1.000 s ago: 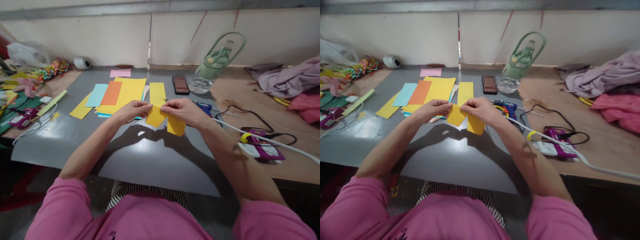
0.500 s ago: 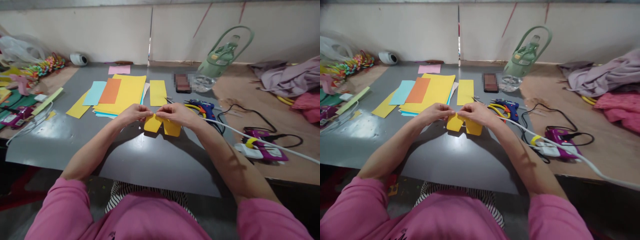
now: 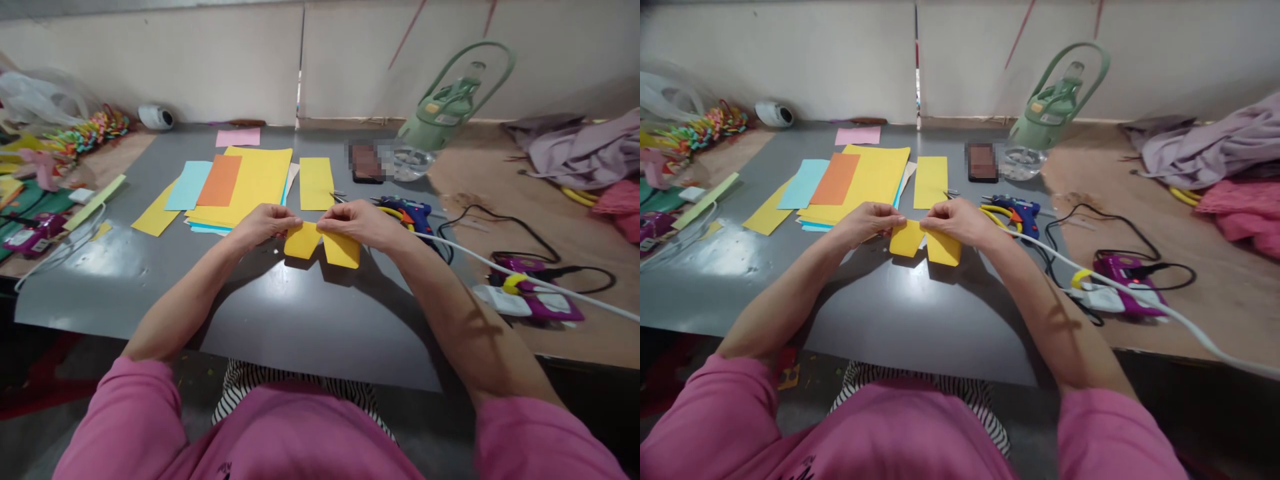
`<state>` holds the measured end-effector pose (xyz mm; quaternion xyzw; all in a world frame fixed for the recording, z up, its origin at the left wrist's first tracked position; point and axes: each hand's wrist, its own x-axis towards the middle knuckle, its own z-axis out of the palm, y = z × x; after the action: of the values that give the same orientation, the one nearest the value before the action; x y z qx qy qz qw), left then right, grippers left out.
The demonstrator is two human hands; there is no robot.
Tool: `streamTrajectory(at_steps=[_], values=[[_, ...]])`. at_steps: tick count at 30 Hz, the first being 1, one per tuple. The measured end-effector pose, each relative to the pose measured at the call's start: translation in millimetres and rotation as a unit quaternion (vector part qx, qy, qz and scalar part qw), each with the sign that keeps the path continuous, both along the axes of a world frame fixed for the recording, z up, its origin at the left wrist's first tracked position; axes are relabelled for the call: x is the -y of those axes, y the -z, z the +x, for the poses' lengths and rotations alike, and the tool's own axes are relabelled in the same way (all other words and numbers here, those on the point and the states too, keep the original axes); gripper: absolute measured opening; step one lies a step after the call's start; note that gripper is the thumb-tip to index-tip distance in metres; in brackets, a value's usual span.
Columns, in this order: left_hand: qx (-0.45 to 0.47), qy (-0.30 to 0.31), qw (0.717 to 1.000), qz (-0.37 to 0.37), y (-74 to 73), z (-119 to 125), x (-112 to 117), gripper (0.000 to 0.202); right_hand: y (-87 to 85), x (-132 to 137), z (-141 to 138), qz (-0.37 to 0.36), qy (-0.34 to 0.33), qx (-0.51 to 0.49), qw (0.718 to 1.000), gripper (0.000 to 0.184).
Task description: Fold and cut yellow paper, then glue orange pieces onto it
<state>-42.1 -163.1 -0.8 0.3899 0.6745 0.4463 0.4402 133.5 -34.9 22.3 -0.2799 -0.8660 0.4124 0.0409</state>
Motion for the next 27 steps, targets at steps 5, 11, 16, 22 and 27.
streamTrajectory(at_steps=[5,11,16,22,27], values=[[0.0,0.003,1.0,0.016,5.1,-0.8,-0.6,0.02,0.0,-1.1,1.5,0.029,-0.025,0.016,0.999,0.039],[-0.029,0.008,0.999,0.022,2.5,1.1,0.3,0.024,0.9,0.1,2.0,0.041,-0.028,0.002,0.999,0.033],[-0.021,-0.003,1.0,-0.011,-1.4,-2.5,1.4,0.027,0.1,2.2,3.9,0.005,-0.026,-0.008,1.0,0.033],[0.074,0.024,0.997,-0.002,4.7,-6.5,3.7,0.051,4.6,-0.3,5.5,-0.066,-0.013,-0.037,0.997,0.034],[0.01,0.082,0.996,0.036,10.1,0.3,6.1,0.031,5.7,-0.4,4.9,-0.037,-0.017,-0.045,0.998,0.037]])
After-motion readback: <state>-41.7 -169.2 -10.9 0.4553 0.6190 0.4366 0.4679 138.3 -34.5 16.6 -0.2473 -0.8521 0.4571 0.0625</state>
